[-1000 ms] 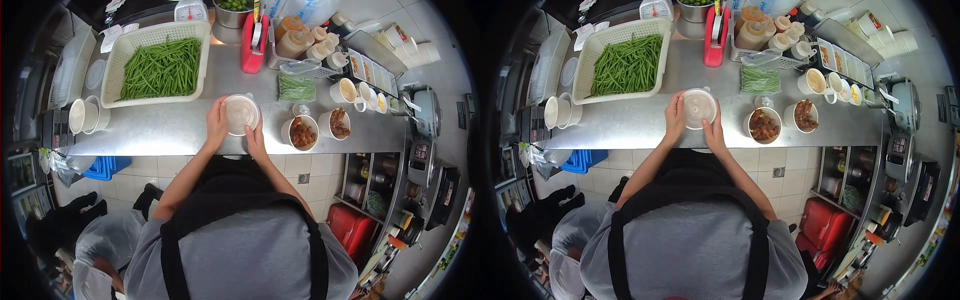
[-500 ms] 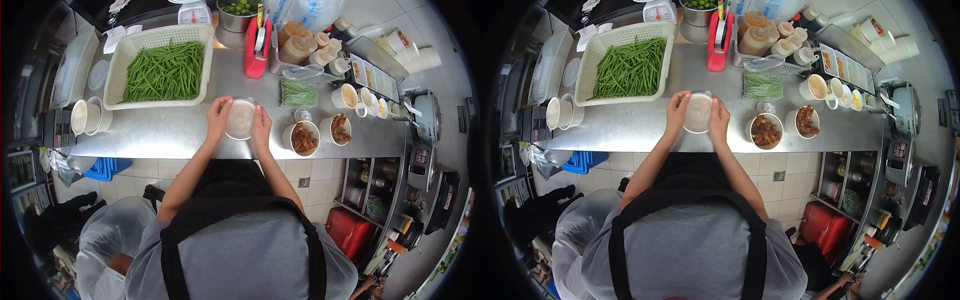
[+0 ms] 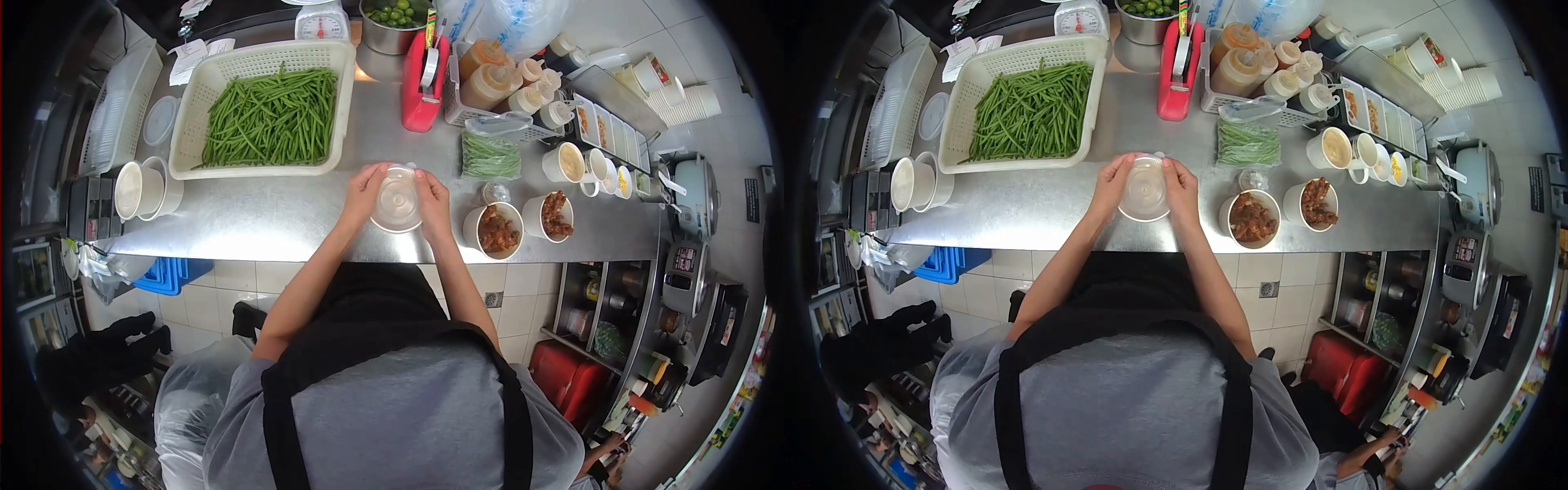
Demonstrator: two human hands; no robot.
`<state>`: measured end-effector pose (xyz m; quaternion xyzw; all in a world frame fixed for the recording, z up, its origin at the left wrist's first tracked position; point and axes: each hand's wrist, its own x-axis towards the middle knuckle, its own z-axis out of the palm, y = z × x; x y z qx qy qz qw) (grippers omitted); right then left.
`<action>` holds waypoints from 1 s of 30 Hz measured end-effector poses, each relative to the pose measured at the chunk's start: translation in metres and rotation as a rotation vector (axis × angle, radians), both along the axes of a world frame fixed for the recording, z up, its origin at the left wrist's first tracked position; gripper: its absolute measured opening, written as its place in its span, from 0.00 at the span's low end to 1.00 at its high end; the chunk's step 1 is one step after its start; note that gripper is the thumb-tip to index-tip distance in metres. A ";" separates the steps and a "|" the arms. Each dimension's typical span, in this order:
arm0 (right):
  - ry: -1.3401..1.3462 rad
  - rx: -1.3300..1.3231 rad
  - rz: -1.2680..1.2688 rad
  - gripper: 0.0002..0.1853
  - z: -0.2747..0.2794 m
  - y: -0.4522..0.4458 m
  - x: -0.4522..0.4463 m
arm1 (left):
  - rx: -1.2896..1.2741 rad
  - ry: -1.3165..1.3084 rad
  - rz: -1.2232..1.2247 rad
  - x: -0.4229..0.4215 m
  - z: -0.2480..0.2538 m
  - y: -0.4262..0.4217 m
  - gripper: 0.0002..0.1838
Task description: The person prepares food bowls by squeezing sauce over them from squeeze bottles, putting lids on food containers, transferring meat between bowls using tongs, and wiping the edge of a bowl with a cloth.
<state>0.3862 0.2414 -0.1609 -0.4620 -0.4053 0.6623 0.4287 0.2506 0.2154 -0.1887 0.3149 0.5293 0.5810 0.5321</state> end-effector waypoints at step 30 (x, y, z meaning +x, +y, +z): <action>-0.218 0.100 0.344 0.17 0.016 0.020 0.006 | -0.006 0.078 -0.193 -0.007 0.015 0.002 0.14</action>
